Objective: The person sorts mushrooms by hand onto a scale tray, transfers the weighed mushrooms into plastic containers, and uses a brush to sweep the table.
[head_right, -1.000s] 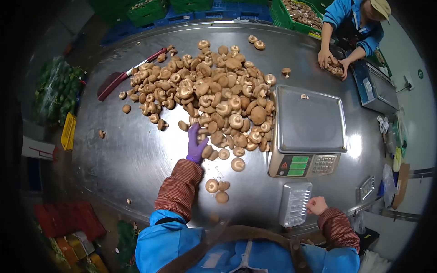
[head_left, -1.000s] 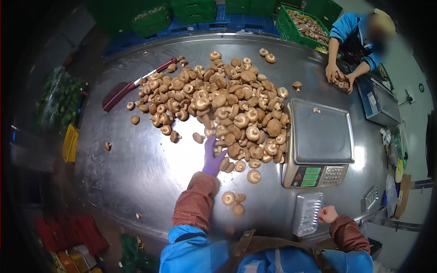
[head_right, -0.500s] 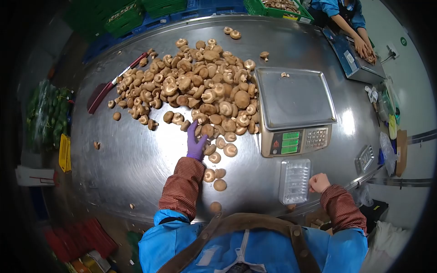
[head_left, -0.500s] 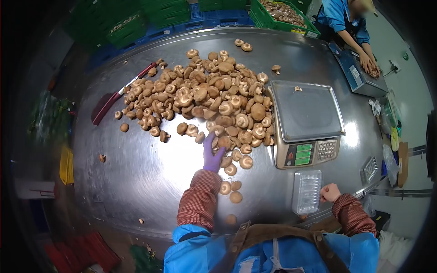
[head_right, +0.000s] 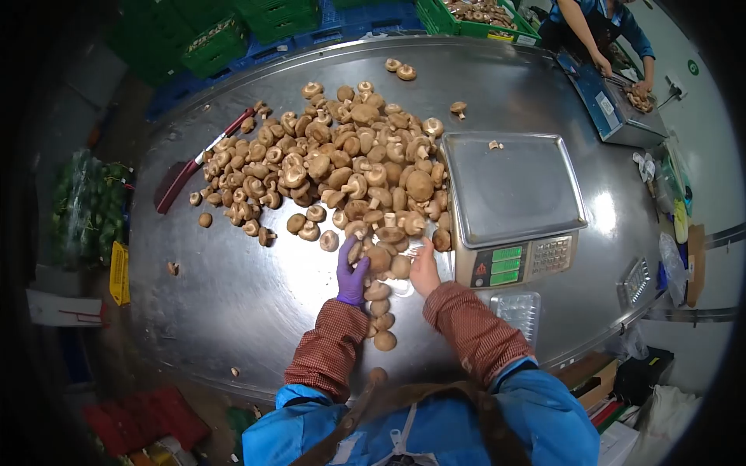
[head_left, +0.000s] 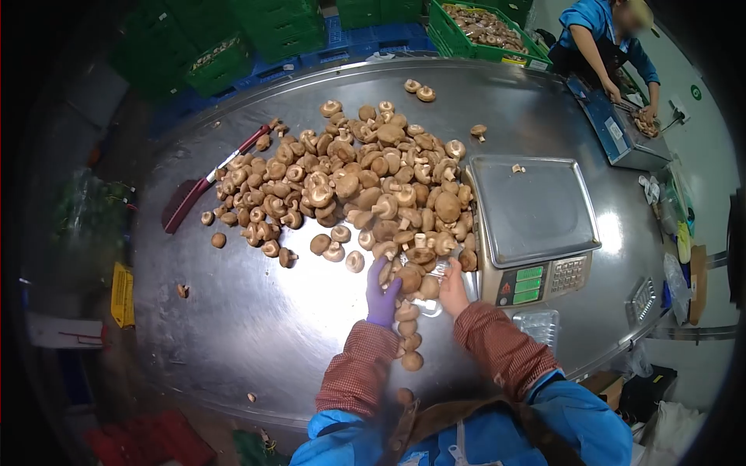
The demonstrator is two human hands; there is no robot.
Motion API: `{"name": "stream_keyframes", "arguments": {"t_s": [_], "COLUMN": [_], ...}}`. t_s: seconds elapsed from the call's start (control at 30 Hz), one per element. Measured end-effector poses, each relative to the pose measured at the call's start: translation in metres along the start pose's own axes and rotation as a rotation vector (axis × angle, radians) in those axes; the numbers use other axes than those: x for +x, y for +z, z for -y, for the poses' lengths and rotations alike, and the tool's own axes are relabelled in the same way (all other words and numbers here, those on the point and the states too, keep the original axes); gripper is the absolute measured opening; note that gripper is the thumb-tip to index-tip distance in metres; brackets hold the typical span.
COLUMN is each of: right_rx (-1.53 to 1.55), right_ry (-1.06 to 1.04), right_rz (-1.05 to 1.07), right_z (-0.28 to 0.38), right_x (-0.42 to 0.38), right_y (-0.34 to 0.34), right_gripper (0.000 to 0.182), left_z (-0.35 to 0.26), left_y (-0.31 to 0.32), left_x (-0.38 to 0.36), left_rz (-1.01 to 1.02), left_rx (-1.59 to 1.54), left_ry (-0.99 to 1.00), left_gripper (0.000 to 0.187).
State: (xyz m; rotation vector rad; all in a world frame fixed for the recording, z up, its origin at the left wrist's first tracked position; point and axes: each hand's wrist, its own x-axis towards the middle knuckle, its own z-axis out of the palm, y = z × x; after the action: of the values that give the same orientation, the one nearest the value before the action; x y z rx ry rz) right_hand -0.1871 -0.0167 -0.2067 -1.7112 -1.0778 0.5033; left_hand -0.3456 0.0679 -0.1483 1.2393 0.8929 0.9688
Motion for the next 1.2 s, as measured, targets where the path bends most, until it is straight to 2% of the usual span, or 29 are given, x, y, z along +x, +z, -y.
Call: {"name": "stream_keyframes", "arguments": {"t_s": [0.03,0.07,0.13,0.23,0.27,0.33,0.4,0.47,0.53,0.6,0.67,0.73,0.8,0.9,1.0,1.07,1.2], "right_rx": [0.352,0.357,0.633,0.652,0.663,0.734,0.725,0.71,0.713,0.741,0.789,0.768,0.683,0.652,0.572,0.526,0.353], "right_ry": [0.506,0.504,0.689,0.742,0.767,0.701,0.597,0.611,0.596,0.586,0.607,0.504,0.417,0.43,0.437,0.48,0.506], "right_rz": [0.252,0.253,0.314,0.35,0.37,0.408,0.477,0.466,0.49,0.491,0.525,0.531,0.622,0.556,0.524,0.542,0.562], "right_z": [0.027,0.037,0.046,0.06,0.063,0.061,0.064,0.072,0.096,0.113,0.114,0.106,0.11,0.075,0.047,0.034,0.03], "right_x": [0.013,0.014,0.015,0.002,-0.003,-0.013,-0.017,-0.011,0.005,0.024,0.044,0.068,0.094,0.122,0.138,0.145,0.154], "right_y": [-0.013,-0.017,-0.028,-0.045,-0.048,-0.057,-0.066,-0.076,-0.094,-0.116,-0.139,-0.163,-0.197,-0.235,-0.271,-0.291,-0.323], "right_gripper": [0.043,0.043,0.039,0.039,0.039,0.035,0.039,0.042,0.032,0.032,0.032,0.03,0.027,0.027,0.028,0.03,0.038], "left_z": [-0.002,-0.005,-0.01,-0.031,-0.041,-0.056,-0.058,-0.069,-0.091,-0.101,-0.136,-0.151,-0.138,-0.12,-0.081,-0.061,-0.062], "left_y": [0.003,0.004,0.008,0.014,0.017,0.022,0.022,0.027,0.04,0.051,0.076,0.101,0.128,0.181,0.226,0.243,0.255], "left_x": [0.004,0.005,0.004,-0.01,-0.017,-0.029,-0.04,-0.047,-0.049,-0.043,-0.033,-0.018,0.006,0.029,0.05,0.059,0.058], "left_rz": [0.013,0.026,0.073,0.025,0.026,-0.015,-0.029,0.036,0.026,0.025,0.027,0.017,0.031,0.051,0.053,0.063,0.088], "left_rx": [-0.004,-0.011,0.052,-0.096,-0.09,-0.145,-0.016,0.013,-0.06,-0.038,-0.152,-0.29,-0.326,-0.244,-0.113,-0.058,0.085], "left_ry": [0.007,0.012,0.04,-0.128,-0.126,-0.145,-0.072,0.006,-0.022,0.07,0.085,0.024,0.077,0.015,0.078,0.051,0.041], "left_gripper": [0.055,0.057,0.06,0.06,0.06,0.063,0.065,0.065,0.063,0.062,0.058,0.054,0.054,0.058,0.05,0.044,0.034]}}
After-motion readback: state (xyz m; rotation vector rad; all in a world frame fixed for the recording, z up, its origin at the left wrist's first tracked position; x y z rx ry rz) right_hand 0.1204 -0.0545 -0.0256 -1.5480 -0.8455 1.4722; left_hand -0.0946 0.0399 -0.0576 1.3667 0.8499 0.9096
